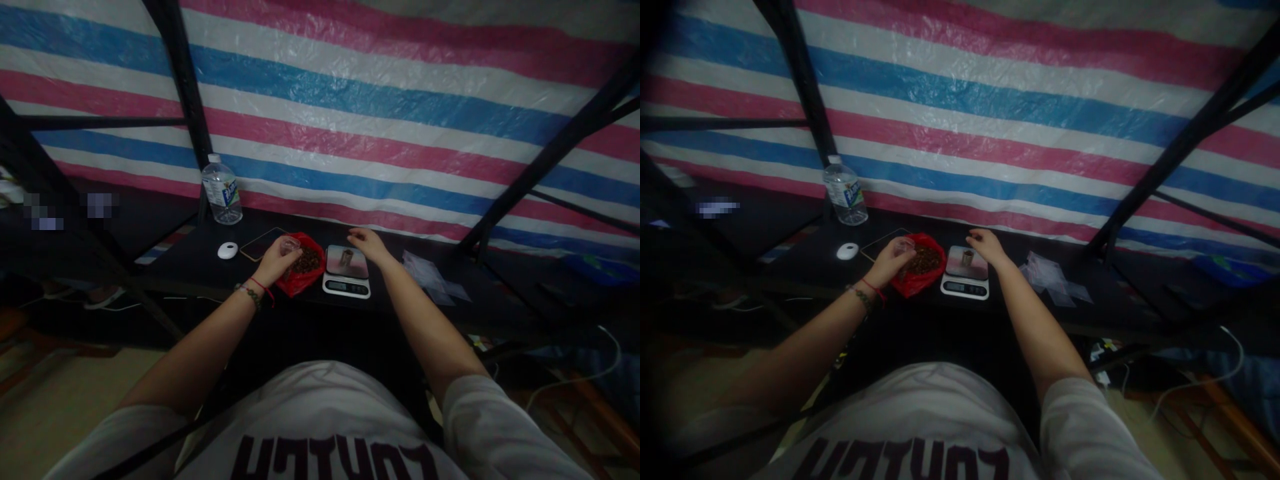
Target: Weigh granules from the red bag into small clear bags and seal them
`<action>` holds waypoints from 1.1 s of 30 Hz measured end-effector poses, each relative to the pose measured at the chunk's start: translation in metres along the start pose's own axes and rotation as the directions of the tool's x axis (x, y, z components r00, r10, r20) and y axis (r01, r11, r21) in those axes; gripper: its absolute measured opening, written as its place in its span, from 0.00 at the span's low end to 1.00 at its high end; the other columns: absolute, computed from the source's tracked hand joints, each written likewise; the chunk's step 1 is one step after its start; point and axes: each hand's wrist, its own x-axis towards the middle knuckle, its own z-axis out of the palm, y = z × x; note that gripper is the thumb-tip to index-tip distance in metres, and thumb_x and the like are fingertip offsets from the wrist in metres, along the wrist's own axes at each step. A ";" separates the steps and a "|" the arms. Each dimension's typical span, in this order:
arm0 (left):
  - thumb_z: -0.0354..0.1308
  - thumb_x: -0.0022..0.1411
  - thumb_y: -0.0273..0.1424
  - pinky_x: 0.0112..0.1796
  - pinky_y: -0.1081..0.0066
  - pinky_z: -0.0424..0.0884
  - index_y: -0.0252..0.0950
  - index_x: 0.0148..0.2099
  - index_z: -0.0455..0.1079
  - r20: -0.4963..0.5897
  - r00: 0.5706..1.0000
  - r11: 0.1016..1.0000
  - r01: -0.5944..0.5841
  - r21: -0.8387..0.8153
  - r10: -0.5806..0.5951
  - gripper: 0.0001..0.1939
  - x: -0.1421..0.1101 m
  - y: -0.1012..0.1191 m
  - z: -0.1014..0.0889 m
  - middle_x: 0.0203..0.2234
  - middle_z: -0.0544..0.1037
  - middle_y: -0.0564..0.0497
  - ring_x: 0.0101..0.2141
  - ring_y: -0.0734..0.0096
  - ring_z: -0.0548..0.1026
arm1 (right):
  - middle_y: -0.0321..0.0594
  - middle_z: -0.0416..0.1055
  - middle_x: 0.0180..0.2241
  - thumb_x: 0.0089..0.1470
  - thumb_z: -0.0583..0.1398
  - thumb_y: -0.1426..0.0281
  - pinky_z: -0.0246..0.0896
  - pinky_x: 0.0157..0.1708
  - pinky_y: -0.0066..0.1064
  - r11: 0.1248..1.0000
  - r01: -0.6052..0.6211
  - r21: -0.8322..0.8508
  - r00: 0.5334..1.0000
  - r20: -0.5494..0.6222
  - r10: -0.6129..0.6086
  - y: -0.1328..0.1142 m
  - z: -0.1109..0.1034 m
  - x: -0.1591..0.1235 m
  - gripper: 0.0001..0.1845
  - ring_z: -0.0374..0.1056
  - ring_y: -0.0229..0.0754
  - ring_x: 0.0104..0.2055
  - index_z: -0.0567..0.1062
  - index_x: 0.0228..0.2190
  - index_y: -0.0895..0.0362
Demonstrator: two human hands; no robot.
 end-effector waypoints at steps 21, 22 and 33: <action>0.63 0.52 0.40 0.40 0.65 0.70 0.37 0.46 0.68 0.271 0.961 0.988 -0.089 0.125 0.052 0.20 -0.029 0.025 0.040 0.36 0.76 0.48 0.36 0.63 0.75 | 0.42 0.73 0.44 0.45 0.65 0.67 0.67 0.43 0.32 0.863 0.028 0.505 0.996 0.056 -0.065 -0.047 0.009 -0.078 0.31 0.72 0.40 0.42 0.68 0.52 0.53; 0.63 0.52 0.40 0.39 0.65 0.70 0.38 0.46 0.68 0.300 0.953 0.987 -0.091 0.132 0.048 0.21 -0.032 0.025 0.043 0.36 0.76 0.48 0.36 0.64 0.75 | 0.41 0.72 0.44 0.44 0.65 0.67 0.68 0.42 0.31 0.844 0.031 0.536 0.996 0.057 -0.072 -0.052 0.008 -0.083 0.31 0.72 0.40 0.42 0.67 0.51 0.53; 0.63 0.52 0.38 0.41 0.64 0.71 0.37 0.49 0.69 0.423 0.901 0.975 -0.174 0.141 0.099 0.22 -0.049 0.037 0.054 0.40 0.77 0.46 0.39 0.60 0.76 | 0.40 0.71 0.44 0.46 0.66 0.69 0.69 0.46 0.35 0.891 0.140 0.432 0.977 0.086 -0.195 -0.090 -0.016 -0.118 0.15 0.70 0.43 0.46 0.77 0.40 0.49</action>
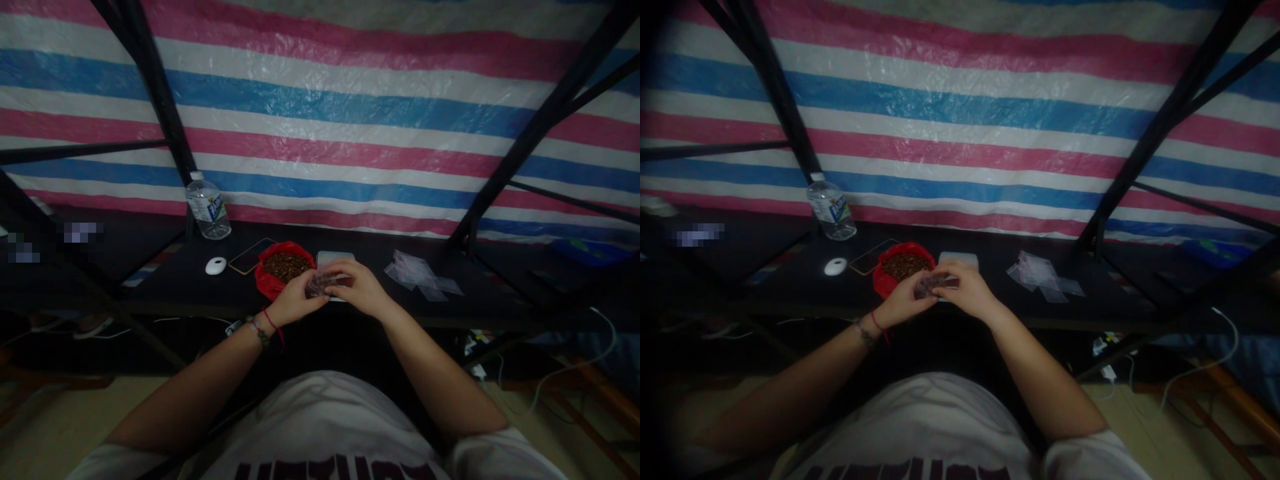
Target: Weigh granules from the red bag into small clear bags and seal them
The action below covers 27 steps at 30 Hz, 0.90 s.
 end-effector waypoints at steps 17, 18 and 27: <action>0.66 0.50 0.38 0.37 0.72 0.66 0.36 0.46 0.66 0.057 0.976 0.741 0.198 -0.641 -0.211 0.23 -0.002 0.001 0.010 0.33 0.74 0.51 0.33 0.72 0.72 | 0.44 0.67 0.47 0.47 0.65 0.71 0.70 0.42 0.37 0.995 0.103 0.010 0.992 -0.080 -0.102 -0.001 -0.005 -0.006 0.28 0.68 0.43 0.45 0.72 0.51 0.50; 0.65 0.50 0.38 0.34 0.73 0.66 0.35 0.45 0.66 0.085 0.970 0.683 0.222 -0.696 -0.229 0.22 -0.002 0.000 0.009 0.30 0.73 0.52 0.30 0.74 0.71 | 0.44 0.66 0.47 0.46 0.65 0.72 0.70 0.40 0.36 0.996 0.086 -0.029 0.996 -0.036 -0.087 -0.001 -0.006 -0.006 0.28 0.67 0.43 0.45 0.72 0.51 0.50; 0.61 0.50 0.44 0.27 0.71 0.62 0.31 0.42 0.70 0.409 0.907 0.192 0.422 -0.886 -0.106 0.23 -0.006 0.021 -0.001 0.25 0.69 0.51 0.24 0.74 0.67 | 0.41 0.74 0.42 0.45 0.63 0.72 0.63 0.48 0.38 0.988 -0.061 -0.145 0.979 -0.199 0.031 0.073 -0.009 0.036 0.29 0.69 0.44 0.45 0.66 0.51 0.56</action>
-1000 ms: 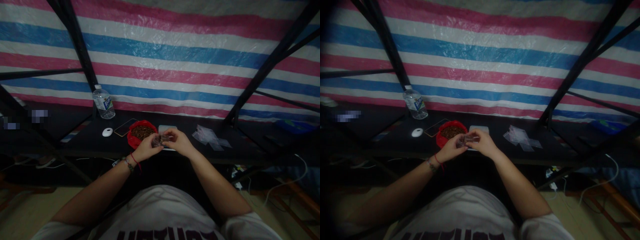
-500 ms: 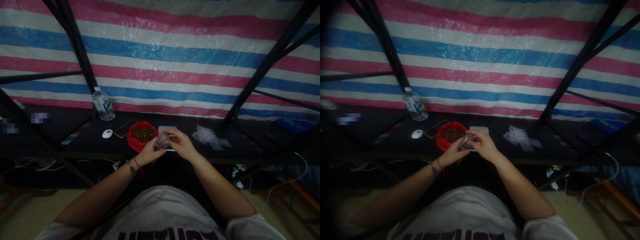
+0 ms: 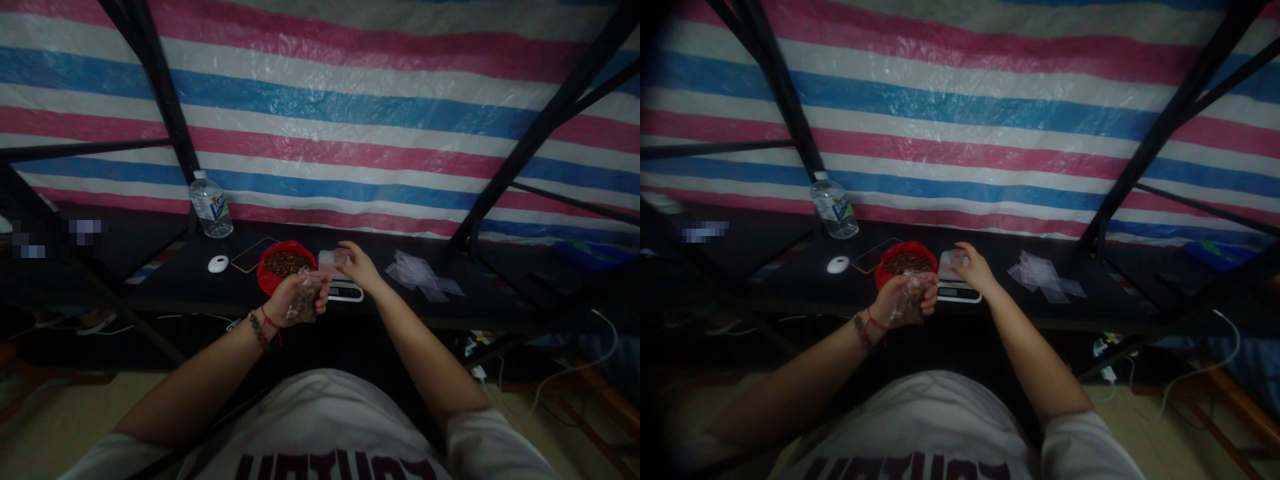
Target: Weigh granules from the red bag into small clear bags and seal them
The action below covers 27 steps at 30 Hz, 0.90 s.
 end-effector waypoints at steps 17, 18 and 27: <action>0.56 0.52 0.48 0.33 0.65 0.68 0.28 0.43 0.71 0.112 0.994 0.999 0.017 -0.046 -0.012 0.27 -0.005 -0.001 0.016 0.28 0.73 0.46 0.28 0.66 0.71 | 0.42 0.72 0.48 0.53 0.61 0.57 0.65 0.49 0.38 0.921 -0.009 0.390 0.963 0.251 -0.097 -0.062 -0.006 -0.012 0.21 0.69 0.45 0.50 0.74 0.46 0.53; 0.56 0.52 0.48 0.35 0.64 0.68 0.28 0.41 0.72 0.104 0.994 0.999 0.025 -0.023 -0.023 0.26 -0.004 -0.002 0.013 0.28 0.74 0.45 0.30 0.64 0.72 | 0.42 0.73 0.45 0.51 0.62 0.56 0.68 0.42 0.36 0.903 -0.054 0.426 0.932 0.346 -0.107 -0.073 -0.006 -0.021 0.20 0.72 0.43 0.42 0.75 0.43 0.54; 0.68 0.47 0.47 0.36 0.68 0.69 0.33 0.43 0.73 -0.129 0.990 0.867 0.019 0.497 0.052 0.26 0.000 -0.008 0.005 0.33 0.78 0.46 0.34 0.66 0.75 | 0.36 0.73 0.25 0.48 0.64 0.65 0.63 0.27 0.27 0.965 -0.086 0.248 0.982 0.187 0.039 -0.083 -0.020 -0.044 0.07 0.68 0.37 0.26 0.77 0.28 0.56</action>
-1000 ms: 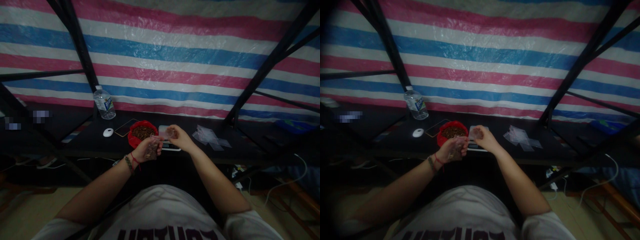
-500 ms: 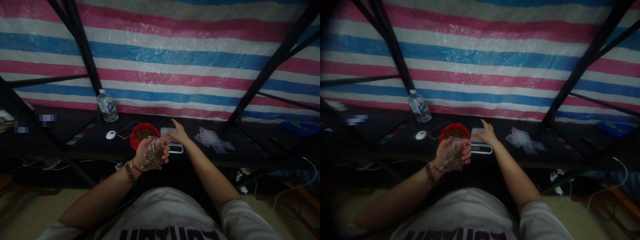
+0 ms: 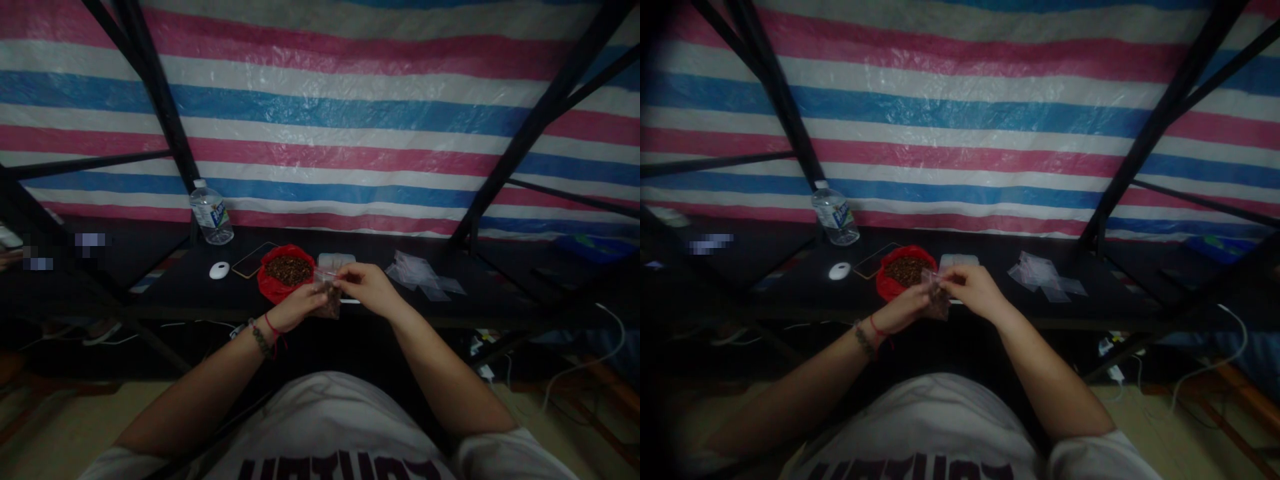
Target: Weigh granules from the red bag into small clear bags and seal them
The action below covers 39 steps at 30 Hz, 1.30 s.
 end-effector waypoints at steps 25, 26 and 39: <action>0.68 0.51 0.35 0.47 0.63 0.68 0.35 0.47 0.74 -0.091 0.979 0.958 -0.157 0.239 0.182 0.21 0.004 0.007 -0.001 0.42 0.79 0.46 0.42 0.63 0.75 | 0.33 0.69 0.20 0.40 0.68 0.59 0.55 0.23 0.25 0.950 -0.129 0.285 0.974 -0.143 0.175 0.020 0.003 0.005 0.16 0.61 0.33 0.21 0.77 0.24 0.59; 0.67 0.52 0.37 0.45 0.64 0.68 0.35 0.46 0.74 -0.153 0.964 0.955 -0.180 0.234 0.219 0.19 0.004 0.007 -0.001 0.40 0.79 0.46 0.41 0.64 0.75 | 0.32 0.69 0.20 0.40 0.69 0.59 0.55 0.23 0.25 0.952 -0.122 0.280 0.975 -0.147 0.168 0.021 0.003 0.005 0.15 0.60 0.32 0.21 0.76 0.24 0.59; 0.70 0.45 0.40 0.34 0.72 0.68 0.33 0.32 0.74 -0.479 0.813 0.941 -0.253 0.223 0.332 0.16 0.010 0.009 -0.006 0.26 0.77 0.51 0.29 0.73 0.71 | 0.36 0.73 0.24 0.43 0.67 0.60 0.61 0.31 0.29 0.990 0.000 0.139 0.955 -0.294 0.042 0.040 0.010 0.011 0.12 0.66 0.38 0.27 0.79 0.25 0.56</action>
